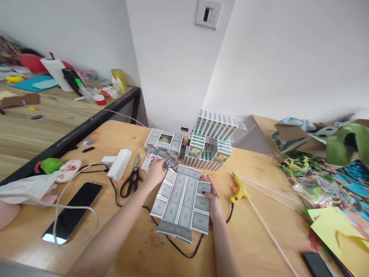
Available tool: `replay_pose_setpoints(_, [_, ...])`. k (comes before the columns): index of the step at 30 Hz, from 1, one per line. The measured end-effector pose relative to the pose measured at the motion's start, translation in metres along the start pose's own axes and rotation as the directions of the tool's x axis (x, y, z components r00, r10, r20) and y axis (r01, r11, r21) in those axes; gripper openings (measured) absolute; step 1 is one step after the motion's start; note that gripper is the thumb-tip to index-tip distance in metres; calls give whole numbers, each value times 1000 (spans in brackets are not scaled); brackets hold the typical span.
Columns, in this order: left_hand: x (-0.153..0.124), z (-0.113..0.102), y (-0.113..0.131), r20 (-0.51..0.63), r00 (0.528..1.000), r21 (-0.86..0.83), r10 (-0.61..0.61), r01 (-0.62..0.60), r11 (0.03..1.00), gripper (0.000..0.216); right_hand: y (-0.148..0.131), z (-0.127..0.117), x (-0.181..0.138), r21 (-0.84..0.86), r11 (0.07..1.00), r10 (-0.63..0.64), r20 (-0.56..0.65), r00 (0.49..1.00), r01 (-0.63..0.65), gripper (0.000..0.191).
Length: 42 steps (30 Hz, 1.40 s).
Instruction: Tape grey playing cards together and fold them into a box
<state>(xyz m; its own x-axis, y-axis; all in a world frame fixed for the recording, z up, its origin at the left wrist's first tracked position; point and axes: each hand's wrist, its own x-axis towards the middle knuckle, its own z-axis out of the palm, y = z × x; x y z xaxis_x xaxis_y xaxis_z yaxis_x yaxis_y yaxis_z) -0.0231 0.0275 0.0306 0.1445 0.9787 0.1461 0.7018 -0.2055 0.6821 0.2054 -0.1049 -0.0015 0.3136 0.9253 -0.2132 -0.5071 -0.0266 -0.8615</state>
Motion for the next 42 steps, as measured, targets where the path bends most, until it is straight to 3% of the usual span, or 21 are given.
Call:
replay_pose_setpoints(16, [13, 18, 5, -103, 995, -179, 3, -21, 984, 14, 4, -5, 3, 52, 998, 18, 0, 1000, -18, 65])
replay_pose_setpoints(22, [18, 23, 4, -115, 981, -197, -157, 132, 971, 30, 5, -6, 2, 84, 996, 30, -19, 999, -28, 63])
replay_pose_setpoints(30, [15, 35, -8, -103, 950, -216, -294, 268, 939, 28, 2, -4, 4, 86, 995, 54, -7, 999, -53, 63])
replay_pose_setpoints(35, [21, 33, 3, -98, 962, -160, -255, 238, 958, 24, 4, -7, 2, 59, 998, 34, -22, 999, -33, 61])
replay_pose_setpoints(39, [19, 25, 11, -101, 979, -105, -177, 167, 980, 44, 4, -11, -1, 56, 997, 52, -47, 998, -50, 60])
replay_pose_setpoints(42, [14, 17, 15, -31, 998, 10, -47, 47, 999, 60, 0, -14, -5, 54, 995, 85, -60, 995, -82, 56])
